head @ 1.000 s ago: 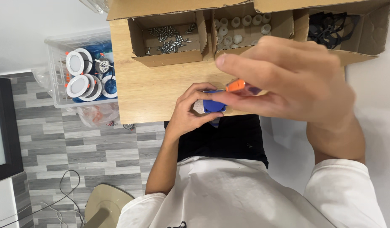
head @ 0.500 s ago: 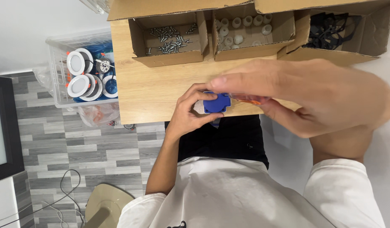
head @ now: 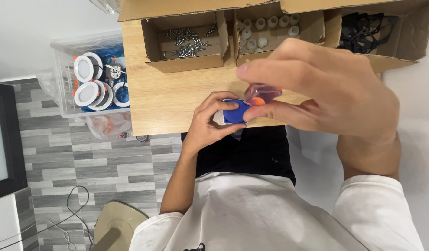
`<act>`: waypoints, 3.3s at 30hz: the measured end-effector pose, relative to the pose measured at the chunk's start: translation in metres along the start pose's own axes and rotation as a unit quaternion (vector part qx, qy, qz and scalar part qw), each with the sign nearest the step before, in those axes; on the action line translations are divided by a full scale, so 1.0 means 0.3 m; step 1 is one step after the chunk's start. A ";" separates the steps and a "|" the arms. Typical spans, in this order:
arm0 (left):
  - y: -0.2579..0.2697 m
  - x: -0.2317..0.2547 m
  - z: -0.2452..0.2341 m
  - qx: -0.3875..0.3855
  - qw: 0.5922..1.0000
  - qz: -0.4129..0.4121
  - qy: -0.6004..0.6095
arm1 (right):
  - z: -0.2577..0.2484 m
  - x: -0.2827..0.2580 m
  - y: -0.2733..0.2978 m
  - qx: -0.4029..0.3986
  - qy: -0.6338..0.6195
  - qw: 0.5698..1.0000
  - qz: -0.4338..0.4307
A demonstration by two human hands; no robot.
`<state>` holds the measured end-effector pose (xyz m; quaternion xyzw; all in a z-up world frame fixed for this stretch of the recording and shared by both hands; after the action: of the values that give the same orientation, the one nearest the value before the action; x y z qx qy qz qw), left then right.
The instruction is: The person uses a screwdriver to tighten screws on a blue electrical socket cover. They then place a white plastic insert into the socket, followed by a black circular component. Finally, they reattach the blue cover and secure it with screws.
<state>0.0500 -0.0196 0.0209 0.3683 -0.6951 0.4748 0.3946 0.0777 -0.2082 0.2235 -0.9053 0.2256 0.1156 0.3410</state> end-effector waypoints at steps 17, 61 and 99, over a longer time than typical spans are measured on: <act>0.017 0.033 0.020 0.064 0.982 0.120 -0.128 | 0.027 -0.015 0.081 0.017 0.114 0.972 0.206; 0.004 0.024 0.002 0.022 0.991 0.077 -0.109 | 0.188 0.249 0.056 0.253 -0.088 0.959 0.094; 0.162 0.061 -0.152 0.169 0.985 -0.012 -0.018 | 0.254 0.128 0.693 0.403 -0.243 0.828 0.306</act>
<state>0.0082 0.0347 0.0302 0.4466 -0.6072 0.5743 0.3195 0.0058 -0.3084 0.0357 -0.5152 0.4273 0.3290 0.6661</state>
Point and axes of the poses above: each hand's wrist, its own y-axis away from the middle knuckle, its own z-axis out of the palm, x = y × z, the point moved 6 cm from there along -y, towards the middle knuckle, and after that the axes turned 2 degrees about x, right-handed, at the moved point
